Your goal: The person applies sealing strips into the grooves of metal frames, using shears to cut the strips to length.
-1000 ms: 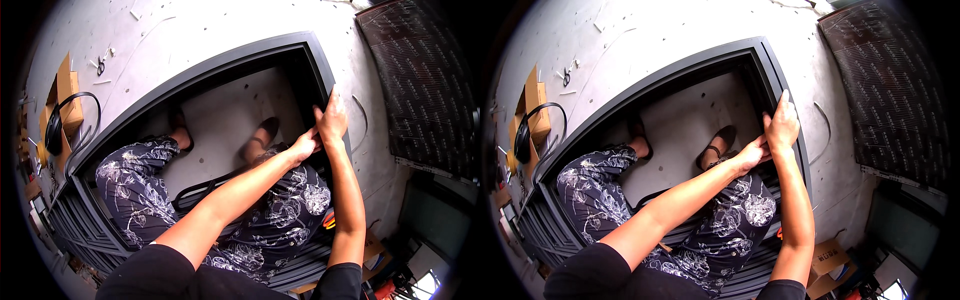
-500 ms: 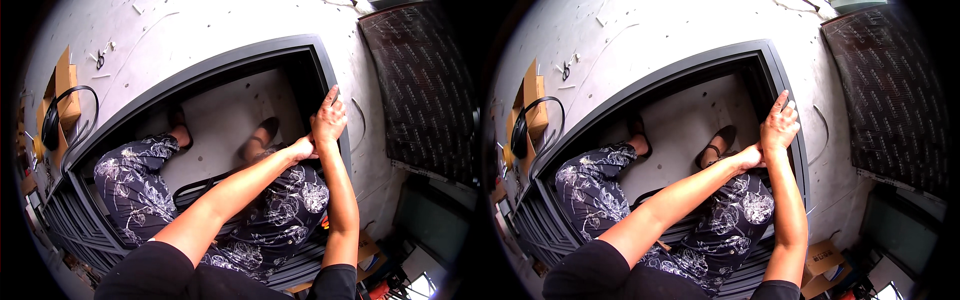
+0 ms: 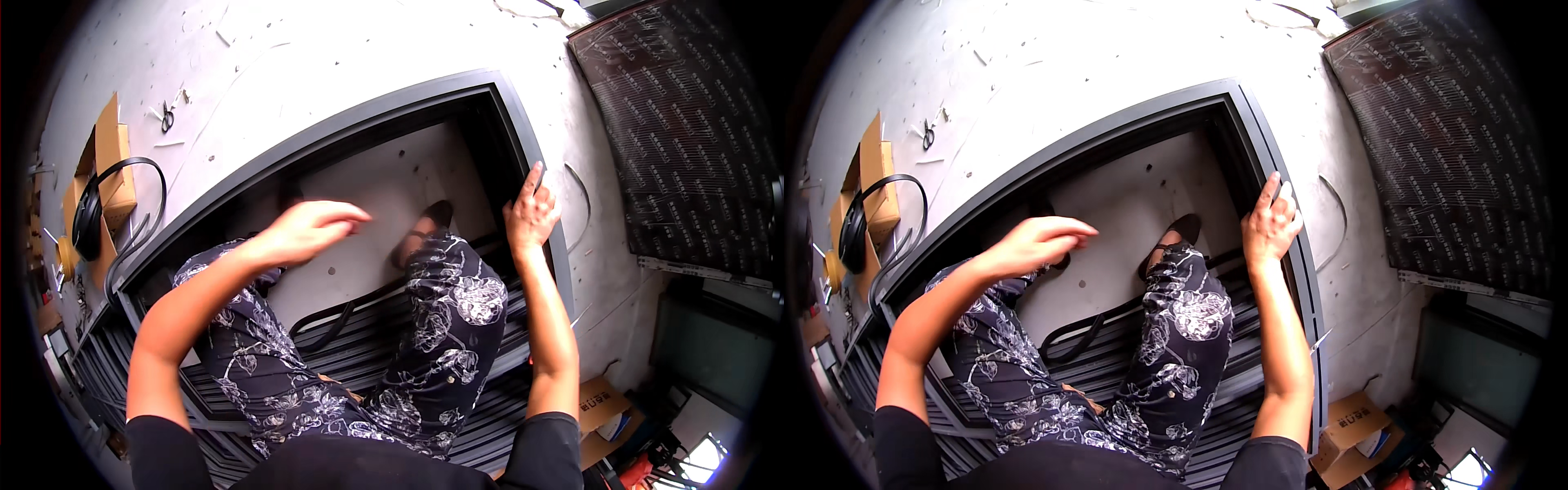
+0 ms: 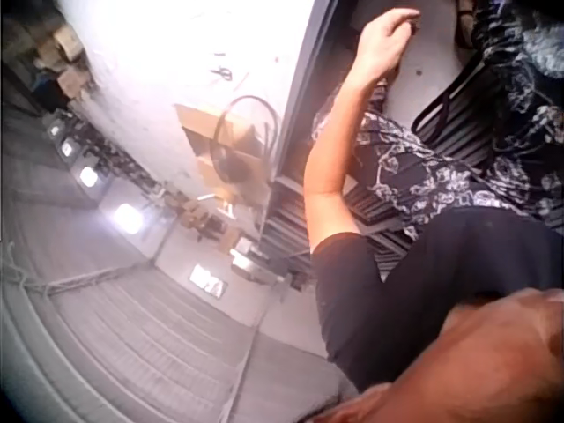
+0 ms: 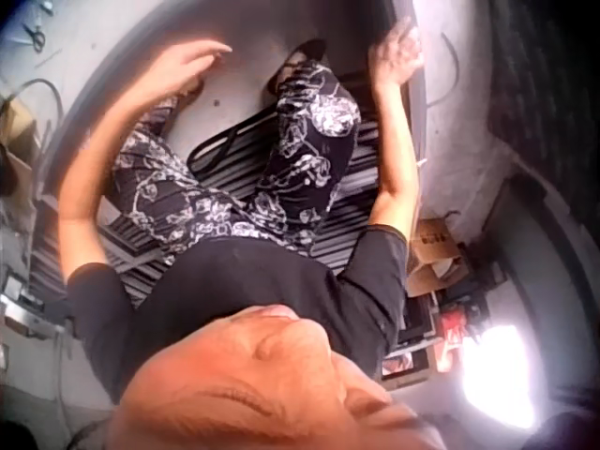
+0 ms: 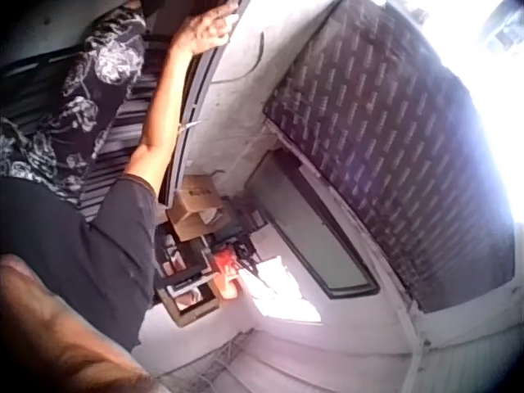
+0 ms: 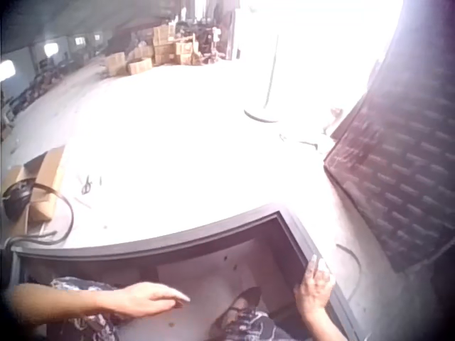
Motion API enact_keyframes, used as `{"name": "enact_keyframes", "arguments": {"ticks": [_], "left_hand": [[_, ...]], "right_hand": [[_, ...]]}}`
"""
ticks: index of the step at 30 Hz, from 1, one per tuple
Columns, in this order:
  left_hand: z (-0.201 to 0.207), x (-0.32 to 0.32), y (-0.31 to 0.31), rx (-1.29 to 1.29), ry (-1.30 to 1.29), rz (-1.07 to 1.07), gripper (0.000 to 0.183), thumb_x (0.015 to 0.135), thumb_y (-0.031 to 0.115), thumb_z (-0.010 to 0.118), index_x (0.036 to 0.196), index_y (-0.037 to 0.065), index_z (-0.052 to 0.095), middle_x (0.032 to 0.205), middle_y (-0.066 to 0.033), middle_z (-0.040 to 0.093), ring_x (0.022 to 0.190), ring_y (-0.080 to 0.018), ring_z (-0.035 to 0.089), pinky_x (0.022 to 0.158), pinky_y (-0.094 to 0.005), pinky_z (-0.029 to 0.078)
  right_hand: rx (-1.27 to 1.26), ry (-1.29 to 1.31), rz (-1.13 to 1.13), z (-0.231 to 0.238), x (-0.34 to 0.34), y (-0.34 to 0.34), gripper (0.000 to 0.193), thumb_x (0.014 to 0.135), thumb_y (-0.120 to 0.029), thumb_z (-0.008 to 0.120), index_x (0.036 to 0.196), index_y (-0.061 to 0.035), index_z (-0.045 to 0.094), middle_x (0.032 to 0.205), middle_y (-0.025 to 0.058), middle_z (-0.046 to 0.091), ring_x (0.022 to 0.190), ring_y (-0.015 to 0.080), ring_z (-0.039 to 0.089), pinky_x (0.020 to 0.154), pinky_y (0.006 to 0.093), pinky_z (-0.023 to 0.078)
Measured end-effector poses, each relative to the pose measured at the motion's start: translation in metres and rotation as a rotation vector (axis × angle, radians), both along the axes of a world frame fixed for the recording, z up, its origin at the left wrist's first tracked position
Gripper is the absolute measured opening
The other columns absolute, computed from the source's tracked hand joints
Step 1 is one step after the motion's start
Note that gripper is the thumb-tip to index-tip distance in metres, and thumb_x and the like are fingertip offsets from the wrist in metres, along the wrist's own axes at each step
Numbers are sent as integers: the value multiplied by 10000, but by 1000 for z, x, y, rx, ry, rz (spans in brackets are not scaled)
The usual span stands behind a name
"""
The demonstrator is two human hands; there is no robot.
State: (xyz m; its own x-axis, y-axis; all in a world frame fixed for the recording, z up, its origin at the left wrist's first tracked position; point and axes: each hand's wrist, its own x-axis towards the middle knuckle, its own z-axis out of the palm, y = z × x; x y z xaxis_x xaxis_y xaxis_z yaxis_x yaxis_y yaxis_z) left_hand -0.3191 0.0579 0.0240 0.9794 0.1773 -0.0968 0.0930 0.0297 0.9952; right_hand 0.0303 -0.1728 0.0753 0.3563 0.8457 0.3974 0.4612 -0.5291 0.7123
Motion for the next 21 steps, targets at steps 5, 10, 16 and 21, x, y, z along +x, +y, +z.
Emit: {"name": "enact_keyframes", "arguments": {"ticks": [5,10,16,21], "left_hand": [[5,-88,-4,-403,95,387,304,993,131,499,1250,0,594,1034,-82,670,1007,-136,629,919,-280,494],[2,-84,-26,-283,105,397,314,987,169,518,1247,10,593,1032,-57,672,986,-125,624,866,-258,488],[0,-68,-3,52,124,351,299,962,136,528,1218,4,608,1005,-83,677,929,-152,649,846,-289,508],[-5,-72,-4,184,181,299,311,926,126,544,1202,2,615,985,-101,687,890,-166,651,829,-298,509]], "right_hand": [[61,32,-77,2,3,-1,758,785,-119,620,1485,-91,332,1292,124,538,1016,280,591,797,410,506],[-30,134,-149,19,-14,-12,826,772,-160,665,1503,-82,289,1312,145,528,1115,311,566,873,418,498],[23,54,-114,24,-8,-44,873,731,-162,705,1483,-23,286,1277,163,533,1113,323,565,926,429,485],[-21,284,-140,36,-17,-59,973,680,-220,792,1489,-44,281,1295,155,504,1137,321,550,941,415,472]]}}
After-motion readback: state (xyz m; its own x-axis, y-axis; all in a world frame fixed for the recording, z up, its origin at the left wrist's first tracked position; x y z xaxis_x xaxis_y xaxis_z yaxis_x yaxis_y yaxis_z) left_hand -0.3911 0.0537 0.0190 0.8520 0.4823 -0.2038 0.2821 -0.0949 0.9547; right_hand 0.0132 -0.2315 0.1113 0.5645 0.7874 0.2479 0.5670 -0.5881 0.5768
